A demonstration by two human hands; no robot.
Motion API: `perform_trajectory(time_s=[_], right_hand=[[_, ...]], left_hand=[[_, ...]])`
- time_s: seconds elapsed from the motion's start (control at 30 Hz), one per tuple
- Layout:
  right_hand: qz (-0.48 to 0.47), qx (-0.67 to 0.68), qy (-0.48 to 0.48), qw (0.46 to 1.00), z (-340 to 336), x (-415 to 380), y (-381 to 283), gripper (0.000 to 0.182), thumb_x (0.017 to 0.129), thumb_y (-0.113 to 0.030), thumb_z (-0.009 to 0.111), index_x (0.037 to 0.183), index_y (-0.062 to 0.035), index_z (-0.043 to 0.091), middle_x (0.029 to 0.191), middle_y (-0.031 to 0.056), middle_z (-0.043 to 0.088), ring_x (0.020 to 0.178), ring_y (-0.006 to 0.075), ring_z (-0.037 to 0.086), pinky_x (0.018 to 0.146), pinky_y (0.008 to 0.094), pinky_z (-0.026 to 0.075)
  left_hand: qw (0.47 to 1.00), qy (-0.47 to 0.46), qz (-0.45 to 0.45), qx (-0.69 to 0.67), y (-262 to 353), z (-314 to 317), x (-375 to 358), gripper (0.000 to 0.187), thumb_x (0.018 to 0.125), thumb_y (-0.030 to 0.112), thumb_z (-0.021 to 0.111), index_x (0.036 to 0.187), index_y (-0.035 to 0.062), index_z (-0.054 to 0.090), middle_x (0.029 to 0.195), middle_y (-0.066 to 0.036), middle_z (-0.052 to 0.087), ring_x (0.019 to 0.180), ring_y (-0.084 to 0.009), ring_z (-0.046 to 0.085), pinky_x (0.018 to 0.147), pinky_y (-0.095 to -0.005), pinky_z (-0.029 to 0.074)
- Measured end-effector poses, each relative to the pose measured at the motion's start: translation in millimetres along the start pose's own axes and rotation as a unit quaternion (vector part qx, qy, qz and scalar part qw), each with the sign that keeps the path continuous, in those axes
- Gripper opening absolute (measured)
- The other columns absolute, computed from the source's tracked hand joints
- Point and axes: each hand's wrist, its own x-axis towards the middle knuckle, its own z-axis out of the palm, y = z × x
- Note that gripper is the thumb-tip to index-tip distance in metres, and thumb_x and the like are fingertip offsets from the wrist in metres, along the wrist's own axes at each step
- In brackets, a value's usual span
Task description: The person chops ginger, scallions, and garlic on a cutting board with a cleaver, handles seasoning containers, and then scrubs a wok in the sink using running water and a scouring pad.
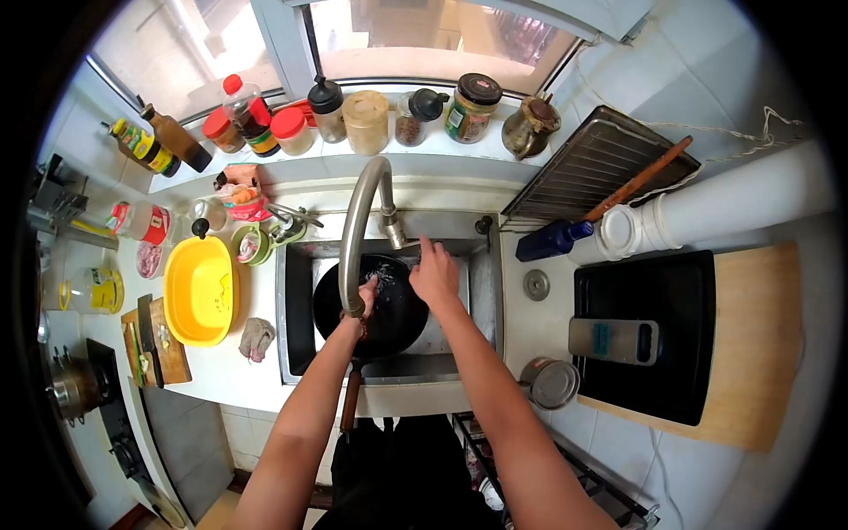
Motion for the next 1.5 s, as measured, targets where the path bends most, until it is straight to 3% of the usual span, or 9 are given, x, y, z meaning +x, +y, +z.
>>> perform_trajectory(time_s=[0.07, 0.13, 0.27, 0.37, 0.53, 0.87, 1.07, 1.2, 1.5], right_hand=[[0.016, 0.022, -0.011, 1.000, -0.8, -7.3, 1.1, 0.070, 0.081, -0.008, 0.064, 0.148, -0.0108, 0.044, 0.117, 0.0211, 0.061, 0.108, 0.0425, 0.061, 0.092, 0.0517, 0.051], [0.029, 0.043, -0.023, 0.998, -3.9, -12.4, -1.9, 0.073, 0.080, -0.006, 0.064, 0.150, -0.0119, 0.042, 0.118, 0.0218, 0.061, 0.109, 0.0446, 0.060, 0.092, 0.0533, 0.051], [0.054, 0.076, -0.037, 0.995, -4.8, -19.3, -7.0, 0.079, 0.082, -0.006, 0.062, 0.155, -0.0129, 0.034, 0.126, 0.0228, 0.060, 0.112, 0.0445, 0.060, 0.095, 0.0514, 0.051], [0.060, 0.111, -0.008, 0.992, 8.4, -22.6, -1.9, 0.078, 0.082, -0.007, 0.062, 0.155, -0.0084, 0.033, 0.131, 0.0243, 0.059, 0.115, 0.0445, 0.060, 0.097, 0.0501, 0.050], [0.049, 0.182, -0.012, 0.982, 30.6, -22.2, 1.3, 0.068, 0.082, -0.007, 0.062, 0.146, 0.0006, 0.044, 0.133, 0.0293, 0.059, 0.119, 0.0471, 0.058, 0.101, 0.0498, 0.048], [0.038, 0.141, -0.053, 0.988, 28.6, 35.6, 11.3, 0.038, 0.083, -0.012, 0.061, 0.116, 0.0075, 0.064, 0.115, 0.0321, 0.065, 0.113, 0.0460, 0.061, 0.099, 0.0493, 0.048], [-0.035, 0.154, 0.010, 0.987, 40.4, 17.5, 23.9, 0.036, 0.082, -0.009, 0.064, 0.116, 0.0016, 0.066, 0.107, 0.0282, 0.068, 0.103, 0.0468, 0.064, 0.093, 0.0511, 0.050], [-0.012, 0.170, -0.135, 0.976, 111.0, -10.5, 41.9, 0.053, 0.076, -0.005, 0.061, 0.130, -0.0038, 0.061, 0.110, 0.0238, 0.067, 0.105, 0.0424, 0.066, 0.095, 0.0466, 0.053], [-0.032, -0.056, -0.188, 0.980, 194.1, -18.6, 23.8, 0.051, 0.079, -0.002, 0.069, 0.129, -0.0025, 0.059, 0.119, 0.0228, 0.061, 0.108, 0.0431, 0.063, 0.094, 0.0496, 0.054]], left_hand=[[0.997, 0.022, 0.034, 0.067, -9.9, 3.6, 6.5, 0.047, 0.095, 0.051, 0.060, 0.106, 0.0082, 0.076, 0.098, -0.016, 0.076, 0.090, -0.0315, 0.074, 0.081, -0.0397, 0.055], [0.992, 0.035, 0.105, -0.067, -9.4, 12.2, 8.0, 0.047, 0.105, 0.044, 0.051, 0.076, 0.0080, 0.058, 0.070, 0.000, 0.052, 0.066, -0.0138, 0.047, 0.063, -0.0350, 0.041], [0.936, 0.081, 0.342, 0.017, 0.0, 10.6, -20.4, 0.042, 0.107, 0.036, 0.047, 0.084, 0.0047, 0.064, 0.068, -0.003, 0.057, 0.065, -0.0180, 0.056, 0.066, -0.0338, 0.047], [0.969, 0.048, 0.237, 0.047, 17.8, -6.3, -44.4, 0.042, 0.094, 0.046, 0.059, 0.092, 0.0071, 0.073, 0.088, -0.023, 0.072, 0.093, -0.0422, 0.070, 0.084, -0.0436, 0.054], [0.939, 0.024, 0.064, 0.338, 77.7, -46.2, -96.3, 0.070, 0.100, 0.063, 0.034, 0.099, 0.0088, 0.079, 0.098, -0.026, 0.072, 0.099, -0.0441, 0.069, 0.090, -0.0512, 0.053], [0.919, -0.023, 0.345, 0.189, 9.3, -80.1, -78.5, 0.012, 0.093, 0.012, 0.065, 0.105, 0.0083, 0.064, 0.089, -0.020, 0.066, 0.089, -0.0399, 0.067, 0.078, -0.0475, 0.053], [0.935, 0.097, 0.174, 0.292, -25.8, -136.7, -136.3, 0.029, 0.091, 0.033, 0.071, 0.090, 0.0040, 0.067, 0.087, -0.018, 0.068, 0.084, -0.0359, 0.068, 0.077, -0.0466, 0.055], [0.906, -0.095, -0.031, 0.412, -33.7, -136.5, -199.4, 0.096, 0.076, 0.084, 0.059, 0.103, -0.0077, 0.070, 0.112, -0.035, 0.066, 0.107, -0.0478, 0.065, 0.092, -0.0504, 0.054], [0.932, -0.101, -0.020, 0.347, -93.7, -146.7, -215.1, 0.069, 0.088, 0.040, 0.068, 0.130, -0.0097, 0.045, 0.098, -0.034, 0.068, 0.094, -0.0484, 0.068, 0.086, -0.0529, 0.056]])
